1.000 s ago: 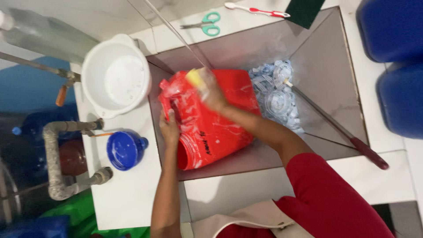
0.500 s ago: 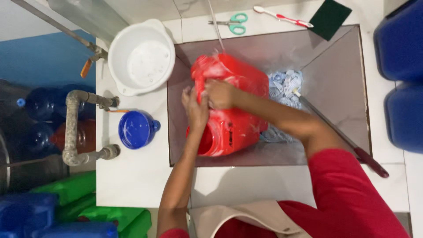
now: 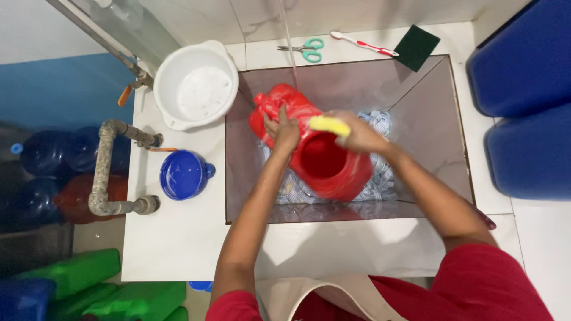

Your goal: The person washes the lids and interiors of plastic water containers using a sponge and soapy water in a sink, then rinses them under a stream of water.

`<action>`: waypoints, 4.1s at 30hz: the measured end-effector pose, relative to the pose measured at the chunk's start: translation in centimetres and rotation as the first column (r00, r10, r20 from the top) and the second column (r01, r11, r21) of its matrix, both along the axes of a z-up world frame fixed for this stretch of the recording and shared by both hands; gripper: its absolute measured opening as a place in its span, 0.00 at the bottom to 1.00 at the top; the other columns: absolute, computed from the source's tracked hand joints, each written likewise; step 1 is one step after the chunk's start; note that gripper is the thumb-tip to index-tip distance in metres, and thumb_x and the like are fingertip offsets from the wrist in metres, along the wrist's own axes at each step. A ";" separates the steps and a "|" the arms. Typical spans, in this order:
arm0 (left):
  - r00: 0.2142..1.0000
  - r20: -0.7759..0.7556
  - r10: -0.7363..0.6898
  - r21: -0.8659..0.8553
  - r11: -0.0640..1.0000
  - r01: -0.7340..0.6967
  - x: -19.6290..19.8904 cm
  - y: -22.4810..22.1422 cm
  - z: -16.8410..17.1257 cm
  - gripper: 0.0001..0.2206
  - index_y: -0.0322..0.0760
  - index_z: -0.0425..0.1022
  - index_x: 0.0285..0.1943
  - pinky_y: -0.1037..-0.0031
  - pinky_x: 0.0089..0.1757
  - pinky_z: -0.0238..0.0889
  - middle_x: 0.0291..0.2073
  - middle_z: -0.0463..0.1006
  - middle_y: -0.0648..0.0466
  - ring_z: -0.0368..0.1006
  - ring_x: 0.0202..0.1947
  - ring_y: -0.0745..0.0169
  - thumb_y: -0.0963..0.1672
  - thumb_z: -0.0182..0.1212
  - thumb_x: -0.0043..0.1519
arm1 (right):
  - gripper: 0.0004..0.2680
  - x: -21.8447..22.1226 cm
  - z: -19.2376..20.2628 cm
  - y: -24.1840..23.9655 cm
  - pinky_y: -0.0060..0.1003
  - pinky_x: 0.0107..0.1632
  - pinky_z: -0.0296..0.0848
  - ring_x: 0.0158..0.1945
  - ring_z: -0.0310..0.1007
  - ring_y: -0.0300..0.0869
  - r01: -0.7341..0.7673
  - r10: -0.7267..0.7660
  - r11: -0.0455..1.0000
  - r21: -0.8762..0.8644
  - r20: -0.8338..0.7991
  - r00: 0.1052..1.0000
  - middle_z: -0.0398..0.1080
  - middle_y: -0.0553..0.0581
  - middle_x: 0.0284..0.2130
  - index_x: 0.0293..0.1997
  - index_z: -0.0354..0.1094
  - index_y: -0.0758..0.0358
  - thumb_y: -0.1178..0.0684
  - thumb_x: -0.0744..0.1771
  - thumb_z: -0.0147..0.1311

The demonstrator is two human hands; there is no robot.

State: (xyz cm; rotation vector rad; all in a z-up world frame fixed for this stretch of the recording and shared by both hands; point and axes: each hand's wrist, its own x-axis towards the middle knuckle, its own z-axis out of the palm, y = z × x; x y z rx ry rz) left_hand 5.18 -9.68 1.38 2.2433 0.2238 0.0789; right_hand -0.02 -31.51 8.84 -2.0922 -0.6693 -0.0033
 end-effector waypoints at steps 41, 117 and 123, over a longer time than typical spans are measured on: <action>0.924 0.028 -0.381 0.159 0.915 0.372 -3.7 2.1 2.5 0.19 0.25 0.71 0.47 0.46 0.45 0.69 0.42 0.78 0.29 0.77 0.43 0.28 0.49 0.62 0.59 | 0.15 16.1 1.6 17.0 0.54 0.46 0.74 0.41 0.78 0.60 0.050 -0.045 0.768 -0.638 0.023 0.999 0.78 0.66 0.35 0.40 0.80 0.56 0.38 0.67 0.51; 0.656 0.497 -0.568 0.459 0.814 0.356 4.1 -2.5 1.6 0.22 0.35 0.67 0.70 0.46 0.63 0.52 0.67 0.68 0.41 0.61 0.68 0.39 0.48 0.55 0.69 | 0.06 17.0 9.6 6.3 0.35 0.30 0.73 0.26 0.71 0.40 0.311 -0.313 0.946 -0.098 -0.535 0.785 0.71 0.59 0.25 0.34 0.74 0.72 0.64 0.64 0.48; 0.418 0.476 -0.774 0.626 0.632 0.457 -0.9 -2.5 2.8 0.20 0.41 0.68 0.70 0.43 0.66 0.51 0.65 0.68 0.44 0.60 0.69 0.35 0.47 0.54 0.69 | 0.05 17.5 9.2 5.8 0.34 0.35 0.81 0.30 0.78 0.43 0.321 -0.253 0.947 0.016 -0.580 0.775 0.76 0.59 0.29 0.32 0.73 0.73 0.64 0.64 0.49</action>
